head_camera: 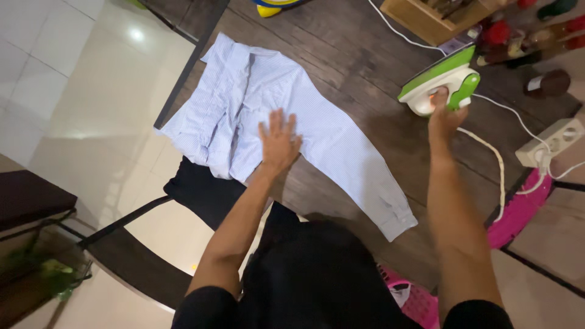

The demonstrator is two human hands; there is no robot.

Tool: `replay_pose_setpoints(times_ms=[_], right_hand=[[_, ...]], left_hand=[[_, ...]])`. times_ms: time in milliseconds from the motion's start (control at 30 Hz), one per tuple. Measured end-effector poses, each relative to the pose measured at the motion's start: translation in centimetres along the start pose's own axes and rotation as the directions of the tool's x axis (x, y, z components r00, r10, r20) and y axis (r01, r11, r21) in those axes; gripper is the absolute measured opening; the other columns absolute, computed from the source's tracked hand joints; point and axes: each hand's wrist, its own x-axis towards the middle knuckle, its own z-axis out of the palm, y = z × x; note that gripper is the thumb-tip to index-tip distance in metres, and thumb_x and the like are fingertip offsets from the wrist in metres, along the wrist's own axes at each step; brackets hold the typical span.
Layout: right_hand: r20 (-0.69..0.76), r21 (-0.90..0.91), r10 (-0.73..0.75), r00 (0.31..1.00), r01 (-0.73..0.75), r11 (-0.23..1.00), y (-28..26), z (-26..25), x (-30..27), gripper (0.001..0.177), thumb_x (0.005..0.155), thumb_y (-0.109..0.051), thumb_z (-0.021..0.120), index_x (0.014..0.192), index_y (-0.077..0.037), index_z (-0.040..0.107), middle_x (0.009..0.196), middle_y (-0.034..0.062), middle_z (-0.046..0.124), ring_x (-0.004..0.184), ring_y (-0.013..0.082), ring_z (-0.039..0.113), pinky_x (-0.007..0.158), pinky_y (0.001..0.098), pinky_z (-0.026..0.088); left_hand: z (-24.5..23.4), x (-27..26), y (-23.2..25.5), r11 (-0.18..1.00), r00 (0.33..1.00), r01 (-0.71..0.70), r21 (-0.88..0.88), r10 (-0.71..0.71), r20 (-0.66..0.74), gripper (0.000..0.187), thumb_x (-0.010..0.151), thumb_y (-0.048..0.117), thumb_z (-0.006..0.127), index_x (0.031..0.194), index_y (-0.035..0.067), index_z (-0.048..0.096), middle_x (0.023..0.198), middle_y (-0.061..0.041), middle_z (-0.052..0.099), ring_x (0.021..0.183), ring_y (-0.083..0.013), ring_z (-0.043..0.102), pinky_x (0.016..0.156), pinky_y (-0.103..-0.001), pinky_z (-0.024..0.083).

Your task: The person irons a light blue striped shirt on a wooden table, moving a pair of pants aside. They button the cuffs, spread out the sleeves, and press the fabric using an iron.

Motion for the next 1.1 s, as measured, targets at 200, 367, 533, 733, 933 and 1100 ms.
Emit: replay_pose_setpoints(times_ms=[200,367,533,733,933,1100], right_hand=[[0.096,-0.068,-0.113,0.989,0.120,0.990,2.7,-3.2,-2.4,0.035,0.109,-0.022,0.069,0.129,0.005,0.058,0.119,0.0097,0.068,0.108,0.0201,0.067,0.097,0.0342,0.054],[0.009,-0.127,-0.153,0.988,0.153,0.980,4.7,-4.6,-3.6,0.042,0.107,-0.022,0.073,0.133,0.005,0.055,0.128,0.0119,0.067,0.117,0.0226,0.066,0.102,0.0354,0.052],[0.062,-0.031,0.113,0.992,-0.111,0.993,3.4,-5.1,-4.7,0.046,0.102,-0.024,0.079,0.132,0.003,0.057,0.124,0.0122,0.065,0.112,0.0216,0.064,0.097,0.0344,0.053],[0.245,-0.731,0.519,0.819,-0.196,0.654,-2.7,-6.1,-13.7,0.097,0.068,-0.048,0.092,0.142,-0.006,0.046,0.126,0.0208,0.061,0.115,0.0326,0.061,0.093,0.0474,0.050],[0.377,-0.918,0.575,0.726,0.212,0.334,-4.5,-10.6,-21.9,0.093,0.048,-0.045,0.101,0.121,-0.008,0.057,0.120,0.0213,0.060,0.112,0.0411,0.059,0.095,0.0527,0.047],[0.474,-0.867,0.550,0.688,0.254,0.429,0.5,-15.9,-24.0,0.059,0.065,-0.038,0.095,0.104,-0.002,0.070,0.116,0.0224,0.064,0.104,0.0383,0.064,0.087,0.0460,0.052]], left_hand=[[1.6,0.1,5.1,0.956,0.928,-0.284,-0.070,0.292,0.231,0.062,0.096,0.054,0.058,0.151,0.027,0.049,0.167,-0.022,0.020,0.154,-0.0461,0.015,0.116,-0.074,0.013],[1.9,-0.8,5.6,0.906,0.849,-0.416,-0.080,0.418,0.324,0.064,0.094,0.056,0.057,0.152,0.027,0.048,0.168,-0.020,0.014,0.153,-0.0453,0.010,0.115,-0.074,0.010],[2.2,-0.6,4.1,0.946,0.937,-0.291,-0.143,0.312,0.157,0.067,0.099,0.053,0.056,0.155,0.018,0.045,0.169,-0.019,0.022,0.156,-0.0388,0.018,0.121,-0.067,0.014],[1.8,2.6,0.9,0.972,0.965,-0.214,-0.094,0.225,0.135,0.057,0.103,0.041,0.051,0.155,0.017,0.045,0.168,-0.019,0.029,0.155,-0.0422,0.023,0.120,-0.065,0.019],[1.5,8.5,2.1,0.937,0.881,-0.330,0.117,0.261,0.396,0.060,0.102,0.045,0.044,0.159,0.033,0.033,0.171,-0.010,0.015,0.157,-0.0370,0.010,0.116,-0.073,0.014],[-1.1,10.9,4.8,0.974,0.883,-0.146,0.171,0.051,0.467,0.064,0.103,0.054,0.039,0.162,0.041,0.020,0.173,-0.005,0.000,0.158,-0.0357,-0.003,0.112,-0.082,0.008]])
